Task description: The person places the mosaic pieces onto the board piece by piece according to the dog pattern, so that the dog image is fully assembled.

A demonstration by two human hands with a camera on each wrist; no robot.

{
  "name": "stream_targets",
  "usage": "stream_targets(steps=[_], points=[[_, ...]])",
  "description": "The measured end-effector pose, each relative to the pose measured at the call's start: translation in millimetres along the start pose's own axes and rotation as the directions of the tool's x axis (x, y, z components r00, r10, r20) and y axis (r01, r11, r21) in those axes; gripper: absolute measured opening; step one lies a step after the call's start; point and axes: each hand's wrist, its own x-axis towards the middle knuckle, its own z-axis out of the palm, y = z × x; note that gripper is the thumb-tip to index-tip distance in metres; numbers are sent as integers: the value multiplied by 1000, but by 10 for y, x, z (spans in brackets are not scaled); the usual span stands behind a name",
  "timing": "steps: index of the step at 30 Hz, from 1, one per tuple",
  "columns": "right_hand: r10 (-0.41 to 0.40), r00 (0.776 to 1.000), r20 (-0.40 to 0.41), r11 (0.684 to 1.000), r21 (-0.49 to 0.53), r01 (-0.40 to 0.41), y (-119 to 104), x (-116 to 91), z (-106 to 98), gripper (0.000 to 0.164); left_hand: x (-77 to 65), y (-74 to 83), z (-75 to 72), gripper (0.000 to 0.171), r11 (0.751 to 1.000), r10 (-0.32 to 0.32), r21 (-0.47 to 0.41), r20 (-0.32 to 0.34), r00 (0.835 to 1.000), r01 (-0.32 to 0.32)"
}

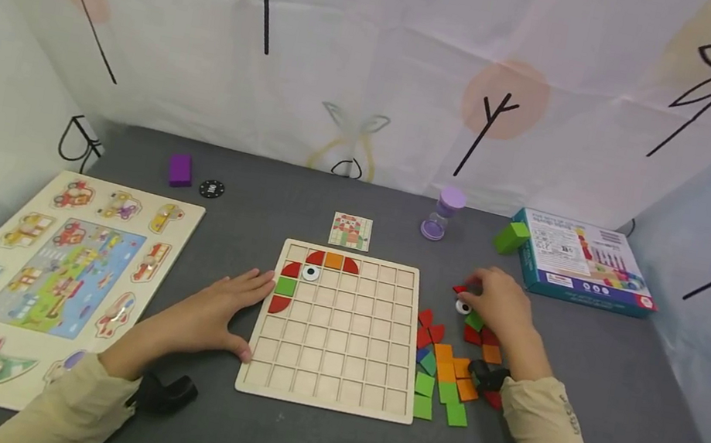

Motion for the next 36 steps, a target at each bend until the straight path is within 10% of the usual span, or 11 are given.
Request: stream_targets(steps=[17, 27, 36], points=[[29, 999, -16, 999, -20, -29, -87, 32, 26, 30, 3, -3, 16, 101, 1000, 2, 6, -2, 1000, -2], [-296, 948, -117, 954, -76, 289, -938, 41, 100, 22, 0, -4, 18, 102, 1000, -14, 6, -3, 1000, 14], [-421, 905, -50, 903, -116, 414, -1579, 102, 236, 15, 7, -2, 21, 102, 1000, -17, 15, -5, 1000, 17]])
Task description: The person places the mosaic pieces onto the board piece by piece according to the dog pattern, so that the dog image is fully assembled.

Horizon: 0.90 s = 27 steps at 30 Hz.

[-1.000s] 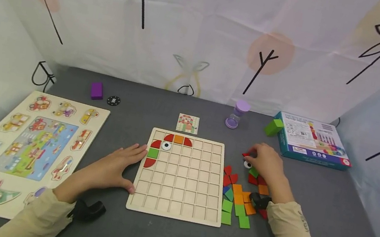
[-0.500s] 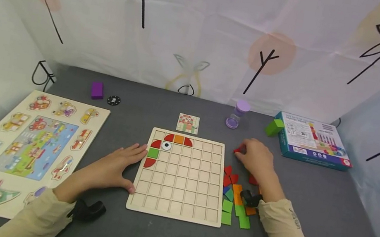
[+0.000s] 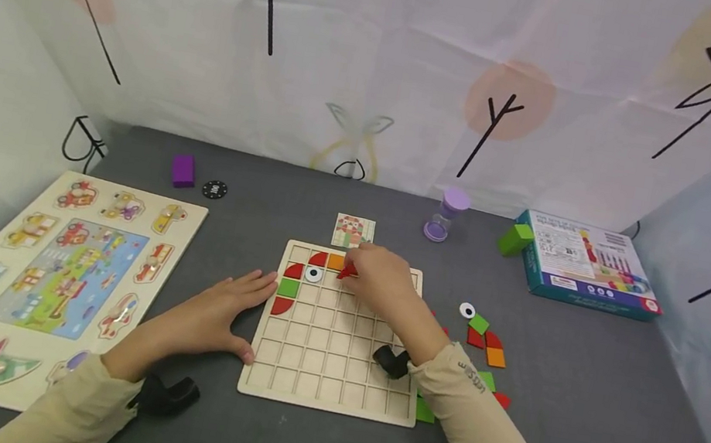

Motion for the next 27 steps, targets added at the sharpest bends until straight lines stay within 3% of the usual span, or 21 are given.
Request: stream_targets(steps=[8, 20, 27], points=[[-21, 999, 30, 999, -46, 22, -126, 101, 121, 13, 16, 12, 1, 102, 1000, -1, 8, 2, 1000, 1], [-19, 999, 43, 998, -57, 21, -143, 78, 114, 16, 4, 8, -17, 102, 1000, 10, 4, -2, 1000, -10], [22, 1000, 3, 999, 31, -22, 121, -129, -71, 25, 1, -3, -2, 102, 1000, 10, 0, -2, 1000, -10]])
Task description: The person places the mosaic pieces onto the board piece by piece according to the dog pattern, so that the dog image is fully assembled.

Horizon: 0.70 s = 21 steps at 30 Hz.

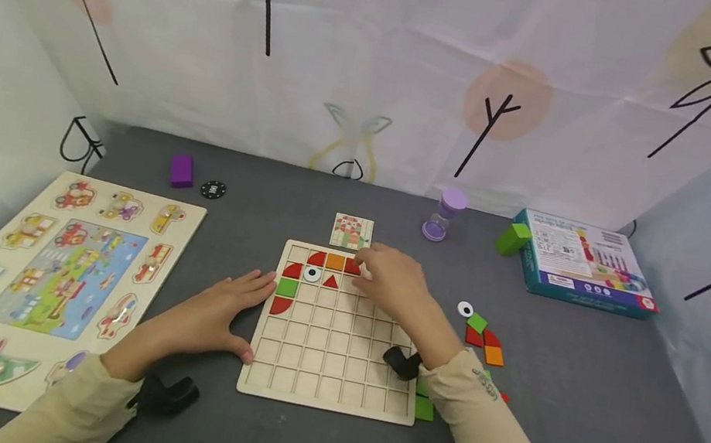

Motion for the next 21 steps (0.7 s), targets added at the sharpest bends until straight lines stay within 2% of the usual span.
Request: stream_targets(steps=[7, 12, 17, 21], points=[[125, 992, 1, 992, 18, -125, 605, -411, -159, 29, 7, 7, -3, 101, 1000, 1, 2, 1, 1000, -1], [236, 969, 73, 972, -4, -236, 973, -649, -129, 29, 7, 2, 2, 101, 1000, 8, 6, 0, 1000, -8], [332, 934, 130, 942, 0, -335, 1164, -781, -117, 31, 7, -3, 6, 102, 1000, 5, 5, 4, 1000, -5], [358, 922, 150, 931, 24, -365, 1202, -822, -131, 31, 3, 3, 1, 102, 1000, 7, 0, 1, 1000, -7]])
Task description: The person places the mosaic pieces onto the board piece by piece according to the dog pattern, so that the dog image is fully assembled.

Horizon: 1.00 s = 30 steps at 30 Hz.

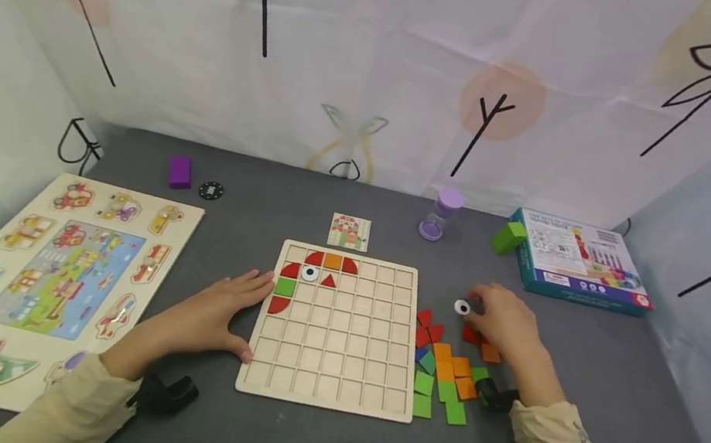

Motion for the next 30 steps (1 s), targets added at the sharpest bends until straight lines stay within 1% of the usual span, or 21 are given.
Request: stream_targets(steps=[5, 14, 16, 18, 21, 25, 28, 30], points=[[4, 1000, 15, 1000, 18, -4, -10, 11, 10, 32, -2, -2, 0, 102, 1000, 3, -1, -4, 1000, -3], [-7, 1000, 3, 1000, 3, 7, -75, 70, 70, 28, -6, 6, -13, 102, 1000, -5, -7, 6, 1000, 5], [-20, 1000, -11, 1000, -1, 20, -108, 81, 71, 27, -7, 6, -12, 102, 1000, -4, -4, 5, 1000, 4], [-50, 998, -32, 999, -3, 50, -163, 93, 70, 27, -6, 6, -10, 102, 1000, -3, -6, 4, 1000, 3], [-133, 988, -82, 991, -5, 133, -302, 116, 82, 25, -4, 6, -6, 102, 1000, -5, -3, 2, 1000, 5], [-237, 962, -135, 971, -16, 237, -601, 175, 130, 21, 1, 6, 0, 102, 1000, -6, 2, 1, 1000, 6], [-290, 944, -158, 957, -25, 290, -861, 234, 179, 20, 2, 8, 3, 102, 1000, -6, 4, -1, 1000, 6], [-318, 936, -154, 948, -33, 316, -1022, 271, 211, 19, 2, 11, 3, 102, 1000, -8, 3, -3, 1000, 8]])
